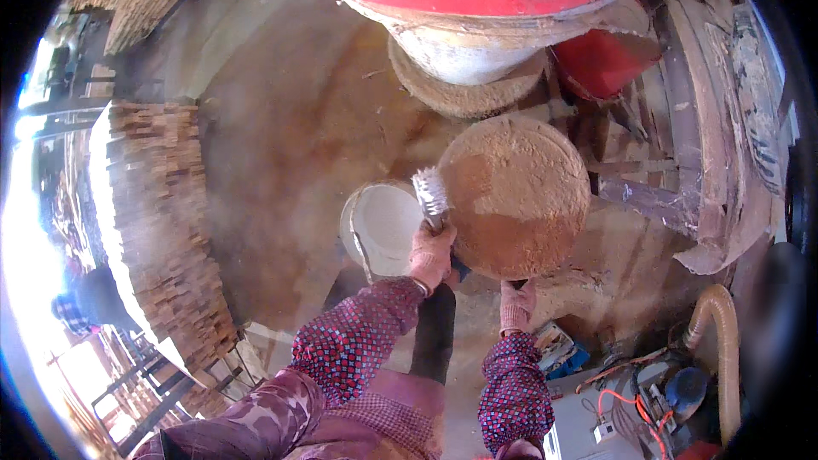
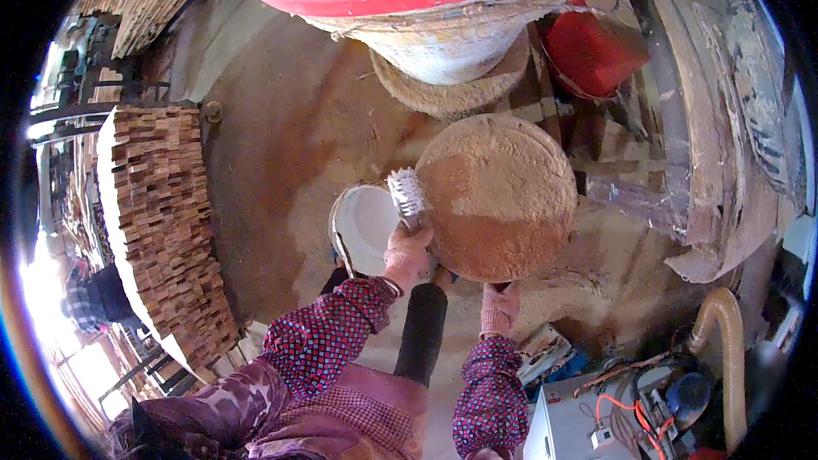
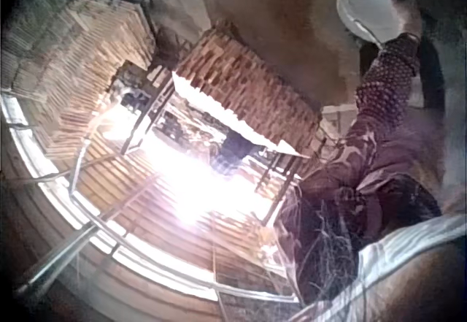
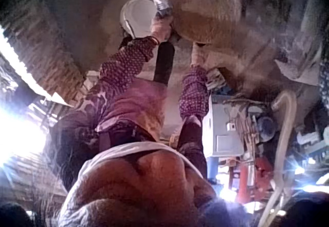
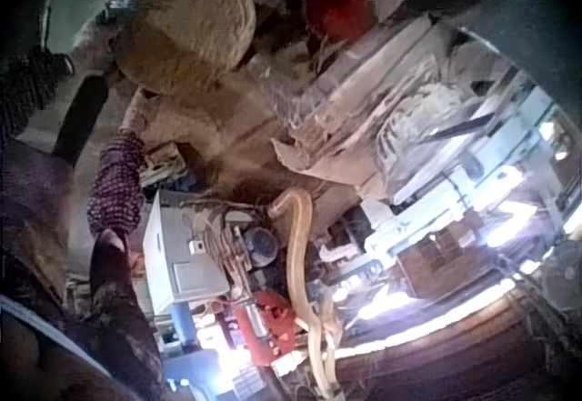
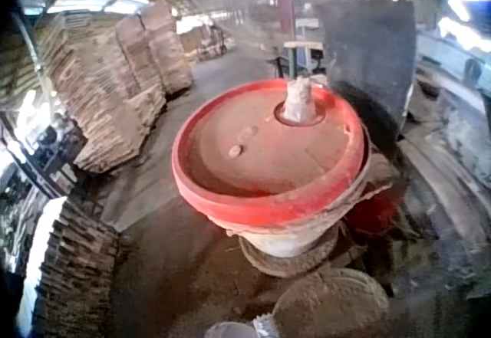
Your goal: The person mixes a dark viscous substance into a white liquid in a bucket using a wooden stick. They then carry the bucket to a conveyor belt and place it on a wooden stand.
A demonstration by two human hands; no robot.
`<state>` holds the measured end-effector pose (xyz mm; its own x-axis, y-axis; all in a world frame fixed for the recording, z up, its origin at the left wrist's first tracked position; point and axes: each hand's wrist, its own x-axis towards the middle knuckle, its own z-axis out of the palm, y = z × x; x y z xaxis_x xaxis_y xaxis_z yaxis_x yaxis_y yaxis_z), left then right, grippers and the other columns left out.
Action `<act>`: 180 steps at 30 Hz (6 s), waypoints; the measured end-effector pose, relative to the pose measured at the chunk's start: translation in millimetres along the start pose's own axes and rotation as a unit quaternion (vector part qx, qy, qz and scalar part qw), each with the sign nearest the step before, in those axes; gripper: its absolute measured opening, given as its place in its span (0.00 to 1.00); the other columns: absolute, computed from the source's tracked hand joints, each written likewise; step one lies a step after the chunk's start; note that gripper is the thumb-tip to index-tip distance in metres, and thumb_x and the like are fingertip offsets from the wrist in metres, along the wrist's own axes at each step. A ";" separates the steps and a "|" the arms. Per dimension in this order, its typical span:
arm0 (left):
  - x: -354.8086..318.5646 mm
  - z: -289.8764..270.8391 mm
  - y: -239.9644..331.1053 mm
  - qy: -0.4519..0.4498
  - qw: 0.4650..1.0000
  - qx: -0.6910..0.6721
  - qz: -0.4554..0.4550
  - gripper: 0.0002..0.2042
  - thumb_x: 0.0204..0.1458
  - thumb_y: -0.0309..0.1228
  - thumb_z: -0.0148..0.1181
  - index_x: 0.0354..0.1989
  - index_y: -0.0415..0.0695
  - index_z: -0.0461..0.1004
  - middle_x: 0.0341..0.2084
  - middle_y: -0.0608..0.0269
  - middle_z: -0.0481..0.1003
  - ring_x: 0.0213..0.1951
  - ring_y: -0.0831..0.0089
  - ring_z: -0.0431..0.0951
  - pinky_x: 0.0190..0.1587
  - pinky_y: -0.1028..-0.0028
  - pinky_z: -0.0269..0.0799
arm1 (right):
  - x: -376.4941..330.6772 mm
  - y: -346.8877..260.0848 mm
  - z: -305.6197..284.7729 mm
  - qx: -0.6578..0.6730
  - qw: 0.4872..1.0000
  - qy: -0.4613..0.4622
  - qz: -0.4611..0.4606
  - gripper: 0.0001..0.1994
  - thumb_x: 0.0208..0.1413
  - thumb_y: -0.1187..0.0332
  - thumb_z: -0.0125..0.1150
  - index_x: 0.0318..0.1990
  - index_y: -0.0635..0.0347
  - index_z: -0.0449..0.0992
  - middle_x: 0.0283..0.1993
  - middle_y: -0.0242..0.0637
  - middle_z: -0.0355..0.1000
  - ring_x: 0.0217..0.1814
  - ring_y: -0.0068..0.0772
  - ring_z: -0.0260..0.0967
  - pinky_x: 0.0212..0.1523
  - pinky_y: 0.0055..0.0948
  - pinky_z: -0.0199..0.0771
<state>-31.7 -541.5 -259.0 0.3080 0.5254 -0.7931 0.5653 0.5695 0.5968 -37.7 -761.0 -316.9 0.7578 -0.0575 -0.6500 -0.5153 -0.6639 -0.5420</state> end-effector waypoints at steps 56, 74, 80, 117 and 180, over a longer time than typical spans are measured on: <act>-145.6 -380.7 26.6 0.342 0.938 -0.064 0.010 0.14 0.47 0.21 0.58 0.44 0.44 0.71 0.37 0.66 0.75 0.36 0.72 0.75 0.34 0.70 0.73 | 63.2 -106.6 8.8 0.136 0.975 -0.027 0.174 0.09 0.54 0.63 0.54 0.35 0.58 0.67 0.25 0.35 0.65 0.20 0.31 0.64 0.20 0.34 0.71; -173.7 -330.3 -3.6 0.404 0.910 -0.099 -0.009 0.11 0.44 0.23 0.57 0.39 0.46 0.70 0.31 0.70 0.68 0.29 0.76 0.69 0.19 0.75 0.65 | 102.6 -113.9 9.3 0.146 0.989 0.008 0.013 0.10 0.59 0.62 0.53 0.40 0.59 0.65 0.32 0.31 0.66 0.28 0.23 0.65 0.29 0.26 0.70; -164.5 -306.6 3.7 0.395 0.913 -0.098 0.004 0.13 0.44 0.21 0.56 0.39 0.47 0.69 0.29 0.70 0.67 0.20 0.77 0.66 0.12 0.78 0.59 | 75.0 -93.3 6.1 0.045 0.993 -0.084 0.073 0.15 0.58 0.61 0.53 0.46 0.62 0.67 0.29 0.33 0.67 0.27 0.25 0.66 0.28 0.28 0.71; -157.6 -301.1 -12.4 0.384 0.919 -0.093 0.012 0.13 0.44 0.22 0.57 0.41 0.44 0.70 0.28 0.69 0.70 0.21 0.78 0.70 0.18 0.76 0.66 | 147.4 -63.8 22.0 0.401 0.834 -0.077 0.371 0.11 0.58 0.69 0.53 0.46 0.63 0.72 0.31 0.33 0.70 0.31 0.26 0.69 0.32 0.22 0.74; -133.2 -339.5 11.5 0.290 0.951 -0.093 -0.056 0.12 0.43 0.22 0.60 0.38 0.46 0.73 0.22 0.68 0.73 0.13 0.78 0.65 0.13 0.75 0.59 | -140.6 -90.4 51.9 0.495 0.698 -0.293 0.427 0.14 0.59 0.55 0.47 0.29 0.52 0.71 0.17 0.23 0.63 0.15 0.22 0.60 0.11 0.25 0.53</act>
<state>-325.9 -390.3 -105.2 -0.2512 0.6841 -0.6848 0.4072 0.7165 0.5664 -118.5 -654.3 -204.2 -0.1384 0.3895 -0.9106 -0.9228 0.2830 0.2613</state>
